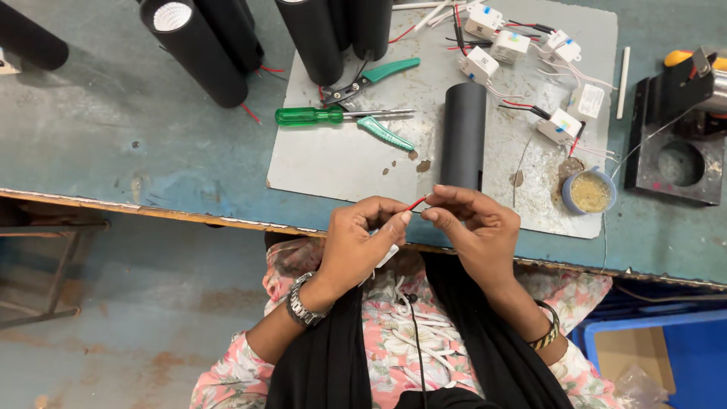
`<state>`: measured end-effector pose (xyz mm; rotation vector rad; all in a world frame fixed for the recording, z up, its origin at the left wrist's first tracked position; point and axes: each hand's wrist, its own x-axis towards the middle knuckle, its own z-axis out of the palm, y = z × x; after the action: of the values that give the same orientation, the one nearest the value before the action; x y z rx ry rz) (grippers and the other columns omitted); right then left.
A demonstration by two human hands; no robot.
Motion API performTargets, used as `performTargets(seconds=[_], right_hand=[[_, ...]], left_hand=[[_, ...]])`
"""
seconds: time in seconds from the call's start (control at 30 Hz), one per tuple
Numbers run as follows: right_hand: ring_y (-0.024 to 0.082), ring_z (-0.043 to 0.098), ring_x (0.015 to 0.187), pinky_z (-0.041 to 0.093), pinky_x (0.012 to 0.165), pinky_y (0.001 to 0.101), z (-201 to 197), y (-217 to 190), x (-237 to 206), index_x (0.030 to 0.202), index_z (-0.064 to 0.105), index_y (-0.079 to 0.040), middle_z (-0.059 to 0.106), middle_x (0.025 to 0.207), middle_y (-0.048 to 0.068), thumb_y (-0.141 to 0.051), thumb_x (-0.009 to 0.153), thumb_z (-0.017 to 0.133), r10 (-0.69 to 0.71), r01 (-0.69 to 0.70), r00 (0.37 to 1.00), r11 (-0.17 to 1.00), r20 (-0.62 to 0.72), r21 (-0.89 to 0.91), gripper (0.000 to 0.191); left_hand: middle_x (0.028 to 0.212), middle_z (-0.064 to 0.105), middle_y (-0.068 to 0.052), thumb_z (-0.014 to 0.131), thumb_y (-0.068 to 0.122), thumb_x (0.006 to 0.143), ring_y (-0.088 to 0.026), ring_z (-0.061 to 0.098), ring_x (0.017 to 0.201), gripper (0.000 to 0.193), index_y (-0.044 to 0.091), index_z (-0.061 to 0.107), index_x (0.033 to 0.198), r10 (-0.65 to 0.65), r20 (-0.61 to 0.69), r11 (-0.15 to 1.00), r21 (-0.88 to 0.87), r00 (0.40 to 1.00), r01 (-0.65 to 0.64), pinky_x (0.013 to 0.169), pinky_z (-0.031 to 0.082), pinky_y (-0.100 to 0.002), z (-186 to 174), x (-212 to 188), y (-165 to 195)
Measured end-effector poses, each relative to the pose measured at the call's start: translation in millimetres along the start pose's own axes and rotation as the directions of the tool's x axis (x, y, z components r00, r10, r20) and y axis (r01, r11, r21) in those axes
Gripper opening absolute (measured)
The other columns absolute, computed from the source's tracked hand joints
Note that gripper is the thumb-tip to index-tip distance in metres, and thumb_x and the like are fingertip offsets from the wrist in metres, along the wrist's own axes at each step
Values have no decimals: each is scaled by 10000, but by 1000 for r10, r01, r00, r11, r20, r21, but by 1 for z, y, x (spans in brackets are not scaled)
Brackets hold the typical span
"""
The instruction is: The person solders wires onto the terminal of a small white LED driver component at a workbench, dipping the wire in flux from a small cup and touching it with a blue soldering iron. They use green-handled pliers to strip and position wires, then set the finished component aside and pick up the next one.
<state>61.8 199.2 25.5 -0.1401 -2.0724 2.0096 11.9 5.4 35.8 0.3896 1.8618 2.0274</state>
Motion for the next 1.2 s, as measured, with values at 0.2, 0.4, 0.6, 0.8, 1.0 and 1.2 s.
performTargets(seconds=[0.2, 0.4, 0.6, 0.8, 1.0, 1.2], right_hand=[[157, 746, 961, 610, 874, 268, 5, -6, 3, 1135, 718, 75, 763, 1056, 129, -1, 918, 759, -50, 52, 998, 994, 27, -98, 233], [148, 737, 970, 603, 849, 259, 13, -29, 31, 1154, 720, 23, 760, 1096, 108, -28, 919, 766, -142, 181, 976, 950, 163, -254, 246], [317, 666, 1135, 526, 948, 404, 31, -52, 122, 1275, 678, -61, 703, 1256, 137, -227, 859, 793, -136, 488, 834, 635, 535, -599, 462], [429, 442, 1370, 406, 1103, 511, 62, -24, 172, 1482, 481, -122, 473, 1508, 211, -472, 802, 784, 30, 634, 730, 343, 683, -693, 822], [527, 237, 1454, 272, 1085, 593, 53, -14, 212, 1573, 292, -198, 254, 1609, 286, -696, 538, 873, 231, 645, 701, 197, 675, -738, 1287], [453, 420, 1354, 352, 1071, 629, 55, -29, 212, 1561, 367, -269, 471, 1476, 205, -547, 518, 878, 336, 601, 735, 78, 589, -795, 1195]], left_hand=[[787, 719, 6, 710, 160, 967, -35, 647, 684, 207, -32, 735, 1039, 13, -13, 1000, 7, 1000, -13, 610, 526, -206, -4, -1, -2], [767, 697, 28, 725, 156, 956, -11, 597, 673, 180, -22, 729, 986, 58, -103, 998, 32, 993, -55, 590, 475, -195, -23, -2, -1], [732, 633, 61, 718, 145, 955, 5, 511, 662, 159, -14, 718, 961, 101, -191, 995, 28, 976, -98, 577, 414, -194, -56, -9, 4], [716, 640, 51, 724, 132, 940, 3, 517, 647, 151, -18, 729, 957, 114, -237, 993, 33, 965, -110, 565, 424, -197, -72, -15, 5], [713, 663, 26, 712, 132, 940, -12, 563, 615, 159, -22, 719, 981, 48, -219, 994, -86, 975, -68, 550, 461, -199, -81, -15, 1], [735, 683, 13, 713, 125, 927, -13, 592, 629, 147, -20, 709, 954, 38, -224, 995, -81, 974, -58, 564, 492, -194, -85, -15, -6]])
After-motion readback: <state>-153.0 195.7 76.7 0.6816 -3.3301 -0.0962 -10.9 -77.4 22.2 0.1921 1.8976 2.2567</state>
